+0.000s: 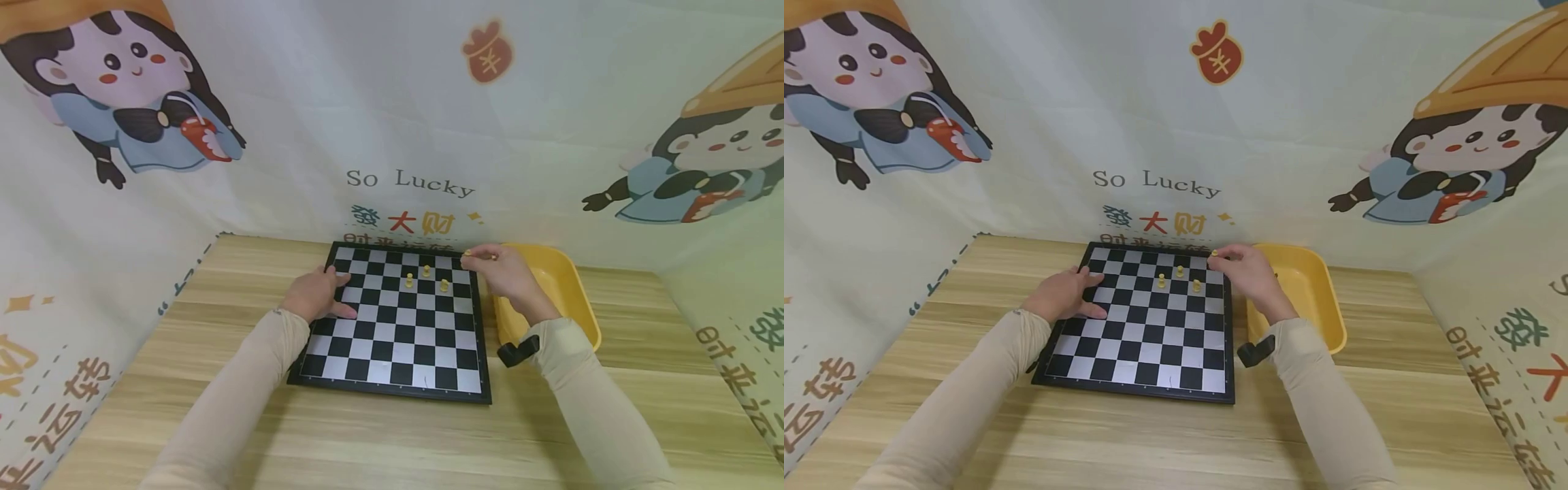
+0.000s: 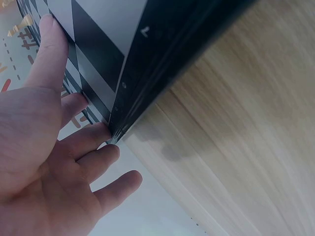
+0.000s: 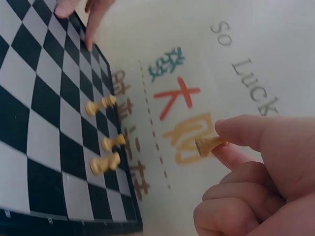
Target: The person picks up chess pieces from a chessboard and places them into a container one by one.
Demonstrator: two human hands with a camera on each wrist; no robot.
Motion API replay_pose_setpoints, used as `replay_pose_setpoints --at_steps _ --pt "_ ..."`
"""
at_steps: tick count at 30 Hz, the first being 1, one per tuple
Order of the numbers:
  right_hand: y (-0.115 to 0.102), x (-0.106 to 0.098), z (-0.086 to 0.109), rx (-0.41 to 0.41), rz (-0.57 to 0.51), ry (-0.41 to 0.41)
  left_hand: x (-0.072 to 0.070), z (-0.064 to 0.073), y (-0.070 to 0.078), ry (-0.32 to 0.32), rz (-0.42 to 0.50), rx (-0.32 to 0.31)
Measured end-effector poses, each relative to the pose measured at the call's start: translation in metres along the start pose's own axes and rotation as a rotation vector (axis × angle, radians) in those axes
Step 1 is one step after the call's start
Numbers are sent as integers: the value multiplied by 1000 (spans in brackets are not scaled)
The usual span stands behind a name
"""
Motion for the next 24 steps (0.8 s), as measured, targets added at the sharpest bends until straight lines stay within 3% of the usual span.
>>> replay_pose_setpoints --at_steps 6,15,24 --pt "19 -15 -1 47 11 7 1 1 1 1 -7 7" --pt "45 -41 -6 38 66 30 2 -1 4 2 -10 16" --pt "62 -54 -16 131 -5 21 0 -2 0 -2 -8 1"
Point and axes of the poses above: each hand's wrist, its own z-axis away from the middle knuckle, its own x-axis out of the palm, y = z × x, the point moved 5 cm from there along -z, towards the middle knuckle, and after that the axes turned 11 degrees about z, right-handed, at the moved point
